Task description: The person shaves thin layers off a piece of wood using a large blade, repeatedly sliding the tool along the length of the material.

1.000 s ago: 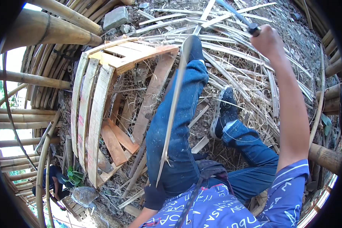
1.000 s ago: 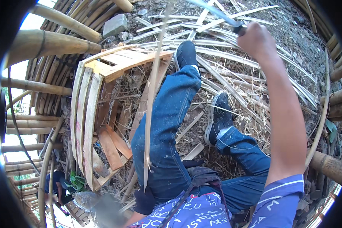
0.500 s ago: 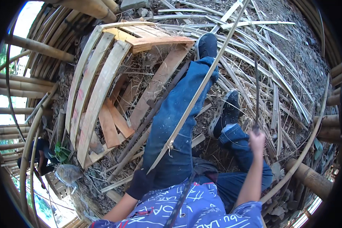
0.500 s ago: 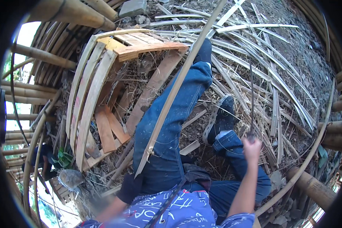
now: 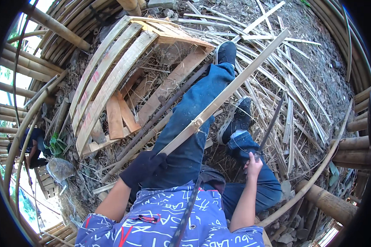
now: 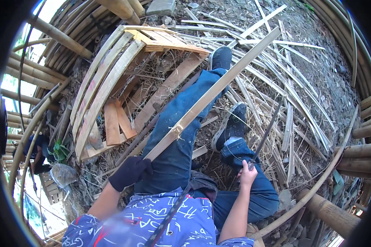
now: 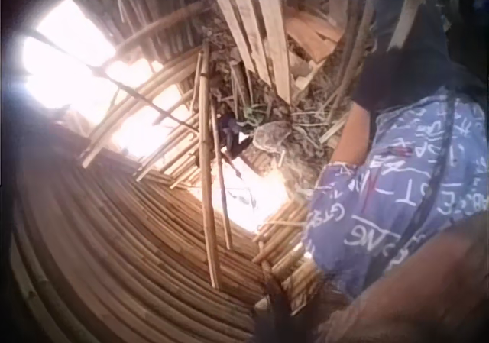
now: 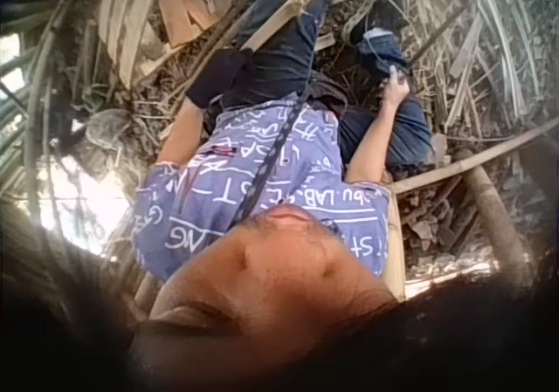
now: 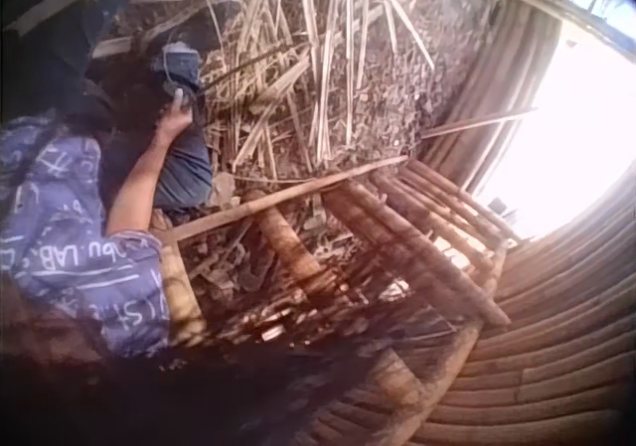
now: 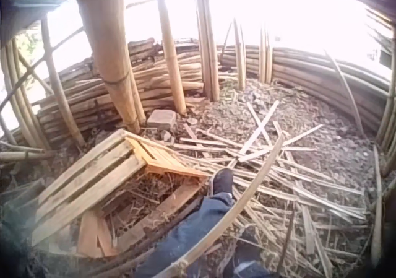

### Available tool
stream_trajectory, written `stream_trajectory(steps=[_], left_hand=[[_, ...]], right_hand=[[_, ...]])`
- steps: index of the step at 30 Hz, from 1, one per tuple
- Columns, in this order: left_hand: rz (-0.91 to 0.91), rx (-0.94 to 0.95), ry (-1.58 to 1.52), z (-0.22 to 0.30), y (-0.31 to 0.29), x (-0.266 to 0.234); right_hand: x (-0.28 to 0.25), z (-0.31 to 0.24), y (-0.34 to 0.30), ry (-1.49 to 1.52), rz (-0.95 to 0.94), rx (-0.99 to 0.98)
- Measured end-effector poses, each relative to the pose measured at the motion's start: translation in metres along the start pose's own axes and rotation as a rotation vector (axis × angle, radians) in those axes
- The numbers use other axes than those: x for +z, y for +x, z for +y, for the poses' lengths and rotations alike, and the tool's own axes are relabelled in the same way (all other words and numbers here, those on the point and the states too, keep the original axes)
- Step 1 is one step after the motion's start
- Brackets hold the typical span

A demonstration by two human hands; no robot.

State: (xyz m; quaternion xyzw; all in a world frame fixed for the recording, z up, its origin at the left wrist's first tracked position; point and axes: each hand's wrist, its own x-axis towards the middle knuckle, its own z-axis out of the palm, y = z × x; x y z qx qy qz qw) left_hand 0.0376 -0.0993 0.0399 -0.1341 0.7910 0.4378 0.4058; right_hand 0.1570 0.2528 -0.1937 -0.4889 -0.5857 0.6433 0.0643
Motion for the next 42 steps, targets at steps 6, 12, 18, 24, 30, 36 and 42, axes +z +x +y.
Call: stream_trajectory(steps=[6,12,18,24,30,36,42], left_hand=[[0.114,0.305,0.207,-0.021,0.017,0.003],[0.177,0.287,0.275,-0.010,0.020,0.011],[0.262,0.342,0.370,-0.011,0.020,0.015],[0.265,0.424,0.509,-0.018,0.028,0.014],[0.258,0.378,0.437,-0.014,0.028,0.013],[0.360,0.474,0.450,-0.027,0.030,0.014],[0.478,0.497,0.517,-0.022,0.024,0.021]], right_hand=[[0.010,-0.006,-0.003,0.057,0.048,0.013],[0.010,-0.004,-0.016,0.019,0.019,-0.128],[0.036,-0.065,-0.067,0.239,-0.240,-0.254],[0.056,-0.137,-0.074,-0.186,-0.444,-0.622],[0.066,-0.186,-0.052,-0.181,-0.426,-0.699],[0.045,-0.250,-0.013,-0.284,-0.424,-0.787],[0.040,-0.305,0.009,-0.673,-0.248,-0.776]])
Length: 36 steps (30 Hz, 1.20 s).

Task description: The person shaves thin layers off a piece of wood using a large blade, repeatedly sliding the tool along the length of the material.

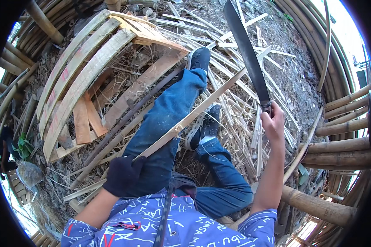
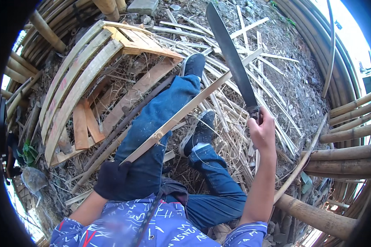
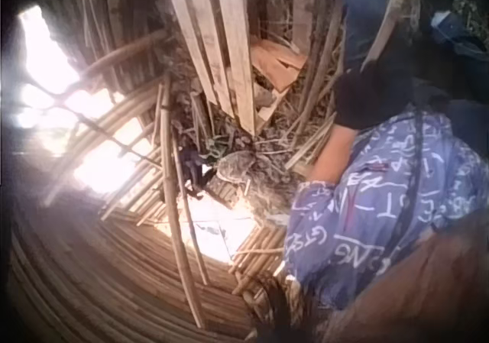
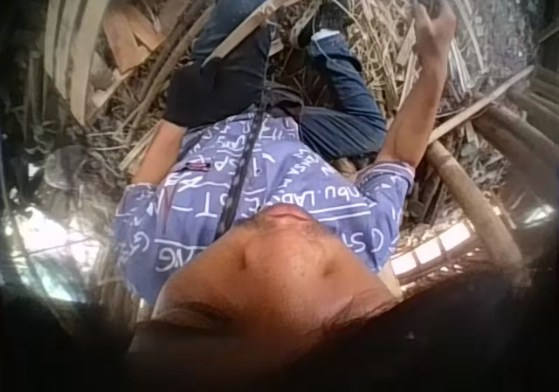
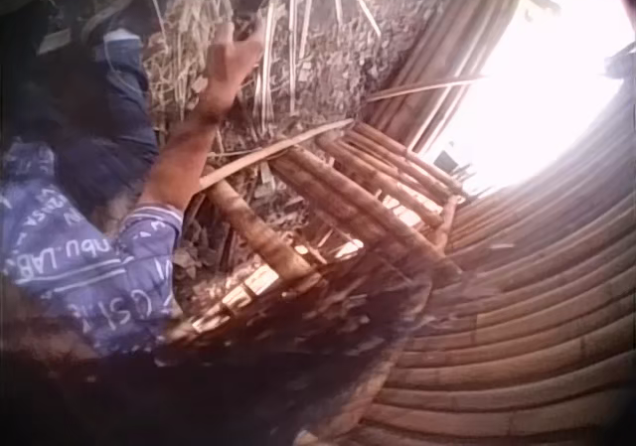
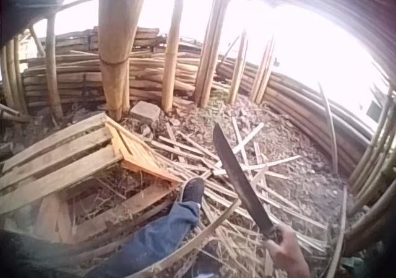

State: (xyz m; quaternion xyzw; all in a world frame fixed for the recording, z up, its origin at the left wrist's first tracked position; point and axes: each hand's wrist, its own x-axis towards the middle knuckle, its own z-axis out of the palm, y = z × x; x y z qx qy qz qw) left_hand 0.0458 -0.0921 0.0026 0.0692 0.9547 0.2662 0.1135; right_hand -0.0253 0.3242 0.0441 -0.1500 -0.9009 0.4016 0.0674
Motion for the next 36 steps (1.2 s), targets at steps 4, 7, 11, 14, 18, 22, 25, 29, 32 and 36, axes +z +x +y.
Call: stream_trajectory(steps=[4,7,11,14,18,22,25,29,32,36], left_hand=[[0.013,0.005,0.020,-0.005,-0.002,0.004],[0.011,0.020,0.016,-0.006,-0.001,0.005],[0.048,0.034,0.121,-0.006,-0.005,0.009],[0.069,0.050,0.182,-0.010,-0.008,0.014],[0.090,0.043,0.189,-0.014,-0.008,0.015],[0.079,0.060,0.157,-0.015,-0.005,0.015],[0.062,0.088,0.189,-0.019,-0.006,0.016],[0.094,0.059,0.153,-0.018,-0.005,0.015],[0.094,0.059,0.137,-0.015,-0.002,0.012],[0.055,0.010,0.133,-0.013,-0.004,0.010]], right_hand=[[-0.004,-0.012,0.003,-0.094,0.155,-0.064],[-0.002,-0.016,0.007,-0.135,0.149,0.051],[0.011,-0.011,0.006,-0.197,0.066,0.109],[0.013,-0.004,0.003,-0.139,0.036,0.132],[0.014,-0.005,-0.002,0.023,-0.049,0.201],[-0.006,-0.020,0.004,0.129,-0.090,0.306],[-0.003,-0.024,0.004,0.139,-0.050,0.342],[0.014,-0.011,-0.004,0.023,-0.180,0.231],[0.001,-0.025,0.000,0.109,-0.137,0.312],[0.010,-0.025,-0.004,-0.004,-0.135,0.295]])
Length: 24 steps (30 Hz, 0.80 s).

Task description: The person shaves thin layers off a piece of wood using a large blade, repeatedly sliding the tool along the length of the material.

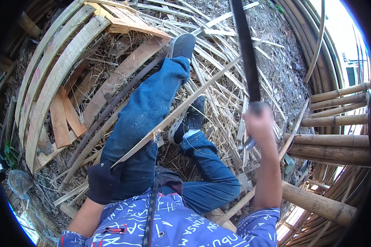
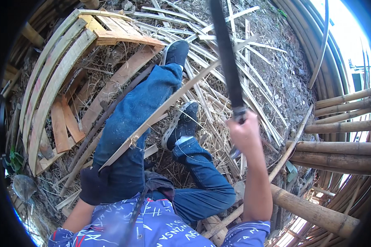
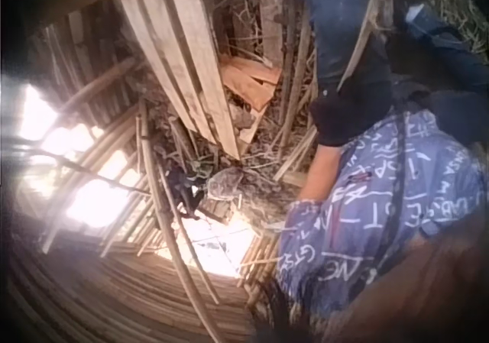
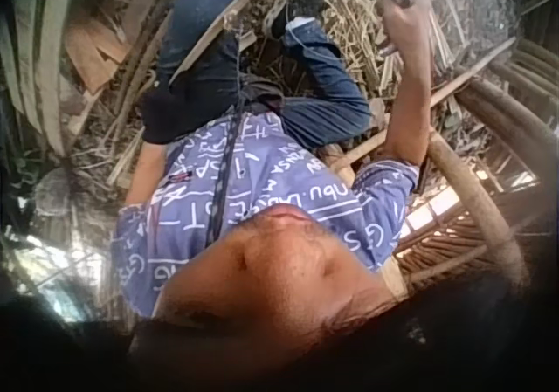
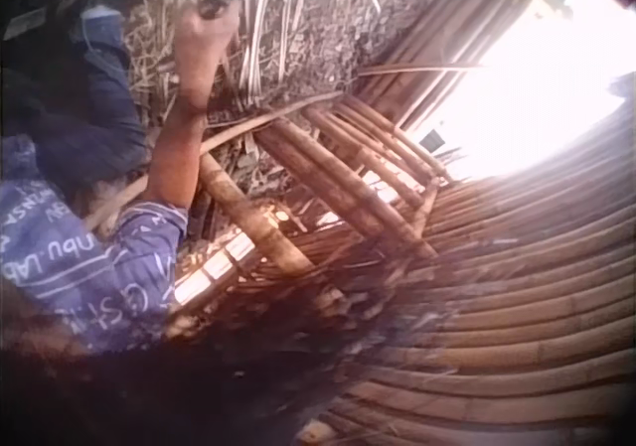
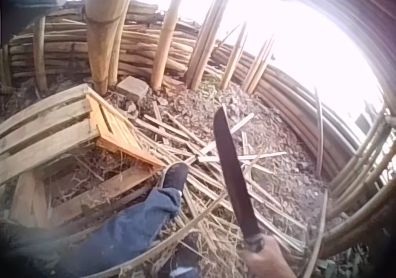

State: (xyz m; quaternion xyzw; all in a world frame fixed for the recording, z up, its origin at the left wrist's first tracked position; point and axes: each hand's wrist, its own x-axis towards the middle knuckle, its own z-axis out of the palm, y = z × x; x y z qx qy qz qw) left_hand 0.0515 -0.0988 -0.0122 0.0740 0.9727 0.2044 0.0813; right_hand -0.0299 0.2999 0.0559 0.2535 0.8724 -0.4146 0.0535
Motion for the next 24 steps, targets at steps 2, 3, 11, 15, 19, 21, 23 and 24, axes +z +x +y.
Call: stream_trajectory(steps=[2,3,11,15,19,21,23,24], left_hand=[[-0.013,-0.020,-0.017,0.000,0.000,0.000],[-0.024,-0.044,-0.030,0.000,0.000,0.001],[0.074,0.072,0.071,0.000,-0.002,0.003],[0.068,0.032,0.079,0.001,0.001,0.003],[0.076,0.083,0.117,0.001,0.000,0.006],[0.095,0.058,0.043,0.002,0.000,0.005],[0.118,0.066,0.083,-0.005,-0.001,0.010],[0.138,0.080,0.117,-0.008,-0.001,0.011]], right_hand=[[0.014,0.009,-0.010,-0.132,-0.116,-0.109],[0.010,0.005,-0.012,-0.089,-0.152,-0.040],[0.032,0.001,-0.019,-0.156,-0.047,-0.118],[0.023,-0.005,-0.019,-0.037,-0.108,-0.039],[0.036,0.000,-0.025,0.066,-0.086,-0.006],[0.041,0.016,-0.027,-0.087,-0.118,-0.126],[0.027,-0.002,-0.029,-0.066,-0.134,-0.038],[0.022,-0.008,-0.028,-0.050,-0.143,0.055]])
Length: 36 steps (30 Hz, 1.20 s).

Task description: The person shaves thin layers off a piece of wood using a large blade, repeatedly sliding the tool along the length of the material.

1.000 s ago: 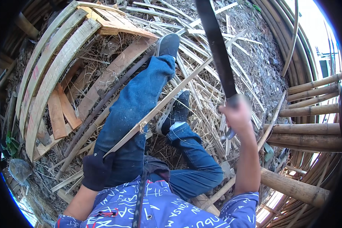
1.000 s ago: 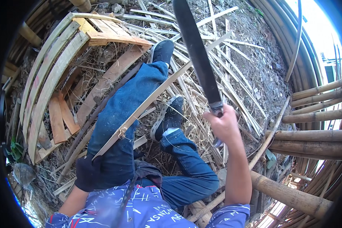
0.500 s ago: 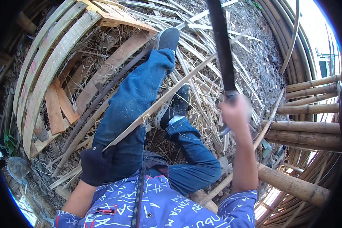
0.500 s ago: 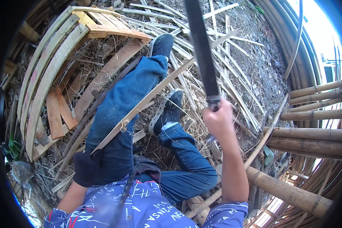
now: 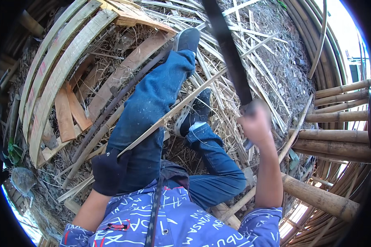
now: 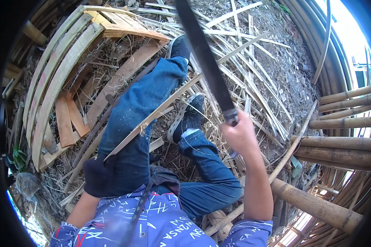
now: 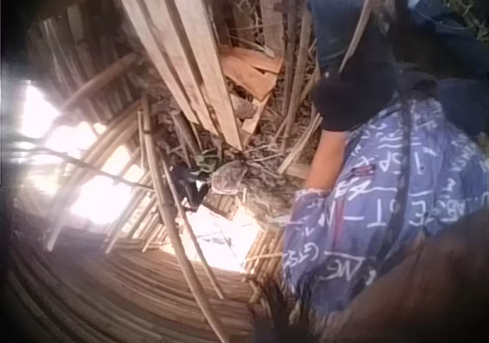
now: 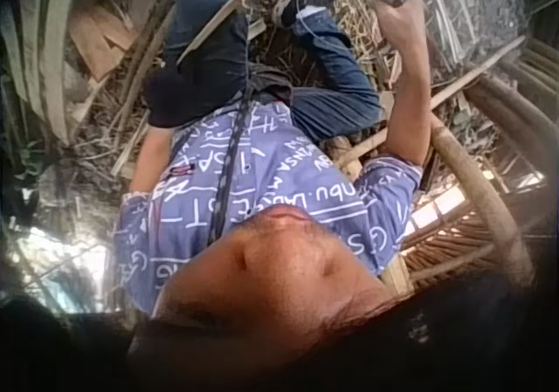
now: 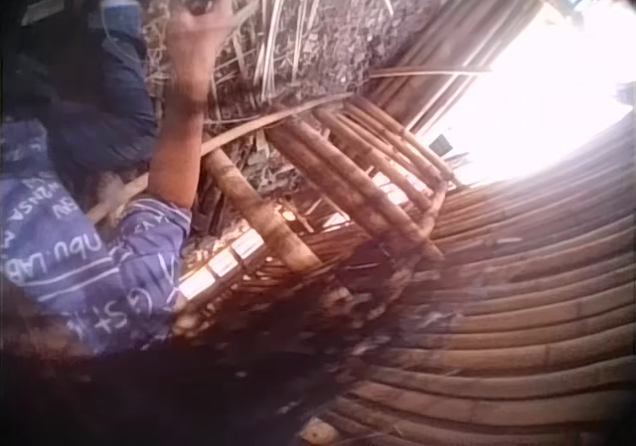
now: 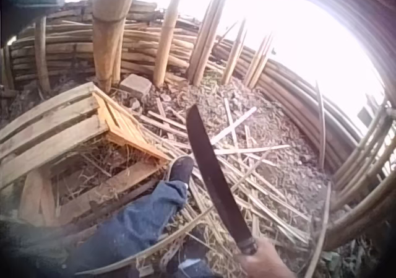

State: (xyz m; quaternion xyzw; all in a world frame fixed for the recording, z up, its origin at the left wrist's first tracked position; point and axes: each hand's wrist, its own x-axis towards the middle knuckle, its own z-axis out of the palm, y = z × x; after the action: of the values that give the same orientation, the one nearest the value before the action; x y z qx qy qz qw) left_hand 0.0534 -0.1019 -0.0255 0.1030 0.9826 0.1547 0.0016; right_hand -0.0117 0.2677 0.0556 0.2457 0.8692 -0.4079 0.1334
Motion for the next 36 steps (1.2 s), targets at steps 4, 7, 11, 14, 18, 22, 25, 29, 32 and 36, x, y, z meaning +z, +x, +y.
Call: stream_trajectory(steps=[4,7,11,14,18,22,25,29,32,36], left_hand=[[-0.013,0.042,0.036,0.007,0.005,-0.006],[0.021,0.023,-0.008,0.003,0.002,-0.006],[0.041,0.043,0.026,0.007,0.008,-0.005],[0.016,0.016,0.018,0.006,0.003,-0.004],[0.034,0.031,0.065,0.005,0.008,-0.005],[-0.045,-0.025,-0.028,0.013,0.011,-0.011],[-0.032,-0.058,-0.029,0.010,0.008,-0.010],[-0.004,-0.017,-0.064,0.014,0.015,-0.012],[-0.004,-0.029,-0.057,0.014,0.013,-0.010],[0.063,0.033,0.052,0.008,0.014,-0.009]], right_hand=[[0.019,0.010,-0.004,0.031,0.059,-0.028],[0.024,0.021,-0.005,-0.071,0.012,-0.140],[0.021,0.003,-0.008,-0.017,0.119,-0.038],[0.063,0.013,-0.014,-0.043,0.124,-0.310],[0.038,0.007,-0.014,-0.036,0.018,-0.039],[0.069,0.015,-0.019,0.079,0.080,-0.104],[0.071,0.013,-0.027,0.063,-0.036,-0.136],[0.063,0.004,-0.028,0.118,0.032,-0.055],[0.093,0.001,-0.040,0.108,0.035,-0.151],[0.077,-0.004,-0.040,0.075,0.006,-0.141]])
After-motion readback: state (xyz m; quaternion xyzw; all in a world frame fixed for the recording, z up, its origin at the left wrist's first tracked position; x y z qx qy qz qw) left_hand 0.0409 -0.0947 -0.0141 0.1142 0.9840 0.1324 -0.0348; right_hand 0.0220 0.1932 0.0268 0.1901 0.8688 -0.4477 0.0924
